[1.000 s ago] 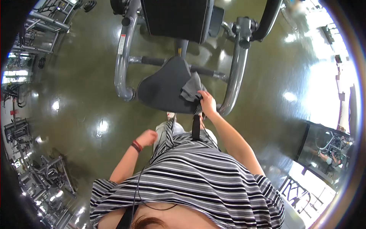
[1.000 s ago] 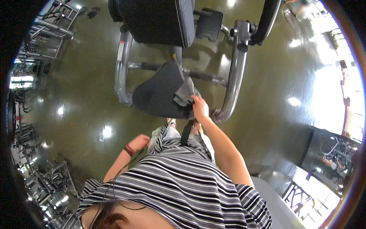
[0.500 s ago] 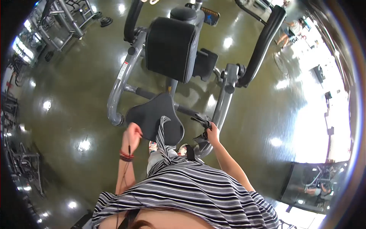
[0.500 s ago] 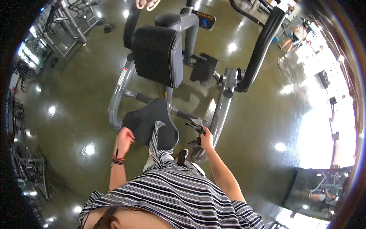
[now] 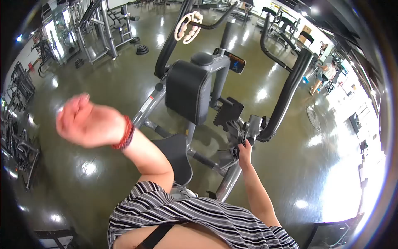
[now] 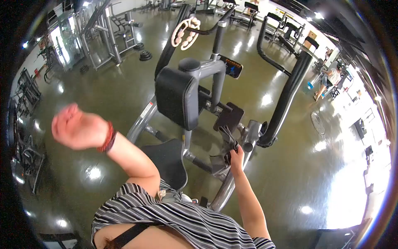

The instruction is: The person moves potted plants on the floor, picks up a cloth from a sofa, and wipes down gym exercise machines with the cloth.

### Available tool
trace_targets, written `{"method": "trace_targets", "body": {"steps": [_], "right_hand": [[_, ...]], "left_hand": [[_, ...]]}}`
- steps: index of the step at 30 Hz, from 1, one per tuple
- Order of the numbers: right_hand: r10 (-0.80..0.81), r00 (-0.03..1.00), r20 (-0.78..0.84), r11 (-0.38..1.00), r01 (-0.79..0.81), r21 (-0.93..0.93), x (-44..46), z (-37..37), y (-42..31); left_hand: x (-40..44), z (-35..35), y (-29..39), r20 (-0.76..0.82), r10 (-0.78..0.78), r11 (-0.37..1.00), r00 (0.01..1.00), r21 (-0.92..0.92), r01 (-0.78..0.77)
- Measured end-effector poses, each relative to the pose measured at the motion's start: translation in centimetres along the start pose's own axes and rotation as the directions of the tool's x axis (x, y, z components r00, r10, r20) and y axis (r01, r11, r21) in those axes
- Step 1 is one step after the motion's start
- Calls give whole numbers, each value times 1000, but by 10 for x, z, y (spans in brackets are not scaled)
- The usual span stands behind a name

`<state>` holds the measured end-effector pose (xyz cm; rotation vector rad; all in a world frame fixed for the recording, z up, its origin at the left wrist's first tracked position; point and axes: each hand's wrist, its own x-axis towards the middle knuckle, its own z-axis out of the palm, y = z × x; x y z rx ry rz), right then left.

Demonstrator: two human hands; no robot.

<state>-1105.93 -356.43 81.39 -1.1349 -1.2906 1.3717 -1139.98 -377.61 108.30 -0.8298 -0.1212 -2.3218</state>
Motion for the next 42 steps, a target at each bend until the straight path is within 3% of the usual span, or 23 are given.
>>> {"method": "trace_targets", "body": {"steps": [2,3,4,5,7,9,10,11,13,15,17,18,21,22,27,31,32,35,36,39,40,42], "right_hand": [[-58,998,-25,997,60,57,15,8,-37],[-164,986,41,983,160,92,23,11,-57],[-258,964,62,965,254,66,25,20,-87],[-304,949,83,947,291,137,17,36,-127],[-416,900,133,906,396,150,6,67,-181],[-545,795,267,835,544,82,4,100,-214],[-630,701,334,689,703,-176,7,117,-226],[-766,473,435,408,881,-239,13,135,-235],[-711,365,602,153,915,-373,20,176,-228],[-720,194,667,-129,906,-403,27,198,-219],[-663,263,701,-161,864,-477,32,211,-222],[-628,300,718,-178,843,-508,33,215,-224],[-609,304,732,-214,827,-521,44,232,-225],[-580,304,755,-228,830,-510,46,234,-230],[-650,247,719,-237,833,-500,55,239,-222],[-697,209,686,-226,844,-487,57,240,-218],[-692,217,688,-212,850,-482,58,240,-217],[-728,176,663,-186,879,-439,56,235,-214],[-723,180,668,-179,884,-432,54,232,-214],[-769,144,623,-150,906,-395,50,218,-210],[-794,122,596,-145,914,-380,48,213,-208],[-811,122,572,-113,926,-359,47,204,-201]], "left_hand": [[-19,38,-41,117,-81,976,990,209,55],[-34,56,-60,175,-163,936,971,338,97],[-43,61,-81,368,-320,885,873,445,138],[-54,58,-100,518,-474,820,712,555,142],[-77,45,-129,602,-575,744,555,667,48],[-93,41,-129,586,-639,706,499,704,78],[-97,40,-125,537,-693,668,481,729,150],[-103,38,-122,527,-681,681,508,710,177],[-115,32,-117,500,-662,704,559,671,234],[-122,33,-113,547,-600,741,584,655,148],[-123,22,-120,724,-463,720,511,643,-259],[-126,19,-125,766,-459,692,451,626,-359],[-127,13,-135,598,-724,649,343,759,47],[-125,12,-139,573,-754,621,321,781,65],[-121,3,-158,545,-815,568,197,818,87],[-121,2,-163,581,-791,596,190,803,28],[-121,2,-160,526,-833,545,170,833,91],[-116,-1,-162,610,-786,618,98,778,117],[-111,3,-155,586,-808,587,55,793,163],[-109,9,-143,590,-806,592,39,803,70],[-108,11,-139,684,-728,686,50,728,26],[-114,8,-133,739,-668,721,89,672,-167]]}}
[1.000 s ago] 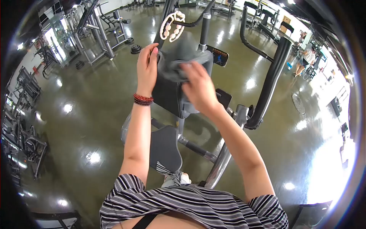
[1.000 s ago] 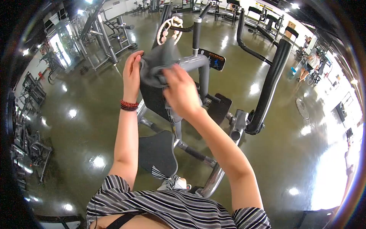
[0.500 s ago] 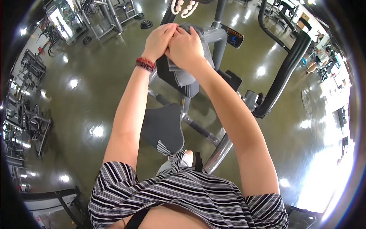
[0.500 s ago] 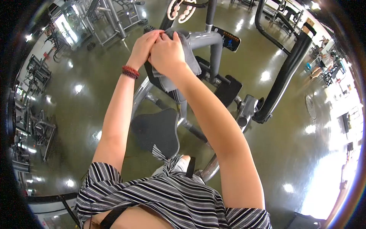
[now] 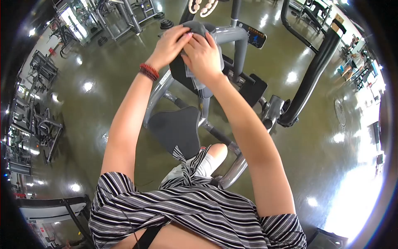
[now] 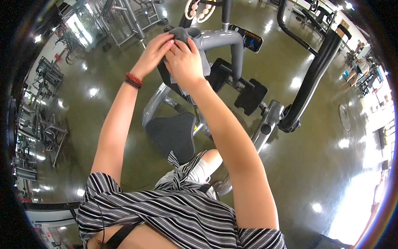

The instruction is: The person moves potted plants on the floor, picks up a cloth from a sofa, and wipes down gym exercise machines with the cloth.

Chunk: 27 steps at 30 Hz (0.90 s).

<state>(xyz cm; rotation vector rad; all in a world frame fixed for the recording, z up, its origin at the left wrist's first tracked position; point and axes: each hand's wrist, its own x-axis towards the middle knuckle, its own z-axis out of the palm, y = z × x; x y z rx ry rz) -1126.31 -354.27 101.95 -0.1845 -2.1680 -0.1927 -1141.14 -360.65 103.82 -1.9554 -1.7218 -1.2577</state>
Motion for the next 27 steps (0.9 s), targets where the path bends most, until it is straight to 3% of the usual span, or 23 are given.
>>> {"method": "trace_targets", "body": {"steps": [2,5,9,12,15,18,25,27], "right_hand": [[19,1000,7,1000,-19,21,-9,-7,-3],[40,999,-7,999,-40,26,-12,-7,-2],[136,991,14,988,-137,69,-7,-10,-3],[223,975,23,954,-223,202,2,-10,7],[262,964,42,935,-264,236,8,-6,13],[301,952,48,918,-303,255,17,-3,18],[412,907,-90,843,-342,415,38,28,57],[452,886,-106,806,-354,473,38,35,68]], "left_hand": [[-8,8,3,-50,15,986,999,167,-7],[-4,8,11,26,-7,977,1000,212,1],[11,-4,8,171,-47,997,984,62,37],[23,-10,-1,289,-108,990,951,-54,129],[38,-3,-2,322,-110,992,940,-14,121],[55,3,-4,372,-227,966,900,-32,257],[96,36,-45,419,-103,987,902,-72,145],[105,49,-49,451,-259,932,854,-115,343]]}}
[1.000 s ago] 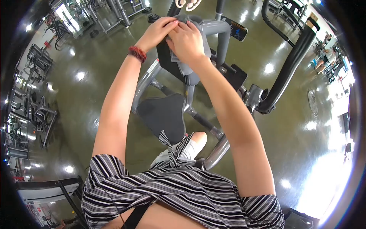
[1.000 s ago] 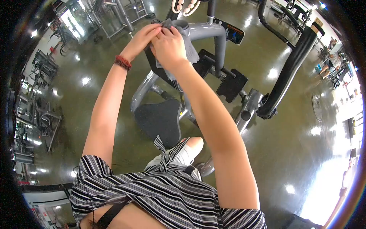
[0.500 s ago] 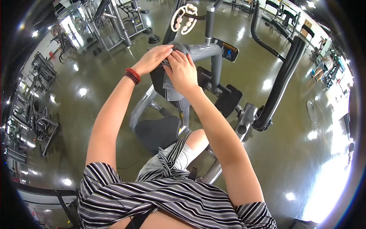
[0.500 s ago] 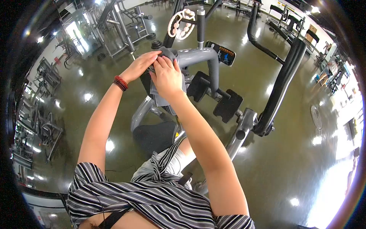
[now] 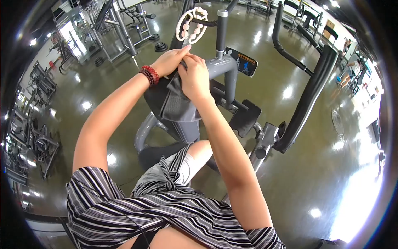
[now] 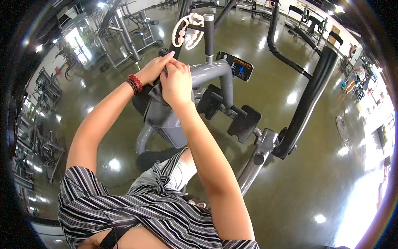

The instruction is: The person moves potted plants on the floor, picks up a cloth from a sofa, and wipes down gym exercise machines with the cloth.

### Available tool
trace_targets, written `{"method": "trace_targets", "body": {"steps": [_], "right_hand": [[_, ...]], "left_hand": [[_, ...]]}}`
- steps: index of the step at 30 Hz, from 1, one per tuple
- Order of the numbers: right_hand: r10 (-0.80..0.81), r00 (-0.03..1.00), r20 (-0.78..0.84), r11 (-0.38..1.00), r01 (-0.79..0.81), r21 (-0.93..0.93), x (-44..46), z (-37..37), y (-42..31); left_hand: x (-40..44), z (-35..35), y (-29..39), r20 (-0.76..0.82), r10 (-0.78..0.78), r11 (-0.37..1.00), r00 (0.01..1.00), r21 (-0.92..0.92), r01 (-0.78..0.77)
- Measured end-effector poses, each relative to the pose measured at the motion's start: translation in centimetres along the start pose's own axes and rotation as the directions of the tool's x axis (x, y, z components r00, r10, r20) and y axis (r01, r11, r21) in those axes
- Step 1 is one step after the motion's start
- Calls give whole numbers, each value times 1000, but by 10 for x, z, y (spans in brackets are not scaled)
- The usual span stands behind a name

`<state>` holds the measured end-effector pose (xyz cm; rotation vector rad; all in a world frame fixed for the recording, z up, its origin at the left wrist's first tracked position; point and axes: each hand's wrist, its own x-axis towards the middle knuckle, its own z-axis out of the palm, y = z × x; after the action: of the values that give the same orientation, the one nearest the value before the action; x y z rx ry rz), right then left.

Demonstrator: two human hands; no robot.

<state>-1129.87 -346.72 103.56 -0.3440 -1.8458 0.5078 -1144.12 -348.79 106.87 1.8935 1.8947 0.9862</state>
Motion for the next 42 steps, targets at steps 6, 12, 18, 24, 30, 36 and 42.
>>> {"method": "trace_targets", "body": {"steps": [6,12,18,24,30,36,42], "right_hand": [[225,974,36,969,-228,99,8,1,9],[521,779,348,763,-608,219,26,-10,40],[344,904,254,939,-335,-82,36,-4,88],[385,882,271,920,-343,-191,44,-4,120],[364,901,236,931,-345,-116,36,-4,100],[328,924,196,944,-312,-107,10,-18,69],[300,952,53,942,-288,-171,-22,-14,56]], "left_hand": [[13,-2,15,56,-98,995,994,-8,99],[-33,-26,27,-107,208,978,972,35,-205],[-69,-2,-53,-218,-207,487,954,-868,-93],[-111,45,-111,-40,-420,316,907,-943,105],[-174,117,-154,80,-517,70,852,-988,136],[-282,147,-197,525,-505,324,685,-620,714],[-283,19,-215,946,-224,895,232,105,435]]}}
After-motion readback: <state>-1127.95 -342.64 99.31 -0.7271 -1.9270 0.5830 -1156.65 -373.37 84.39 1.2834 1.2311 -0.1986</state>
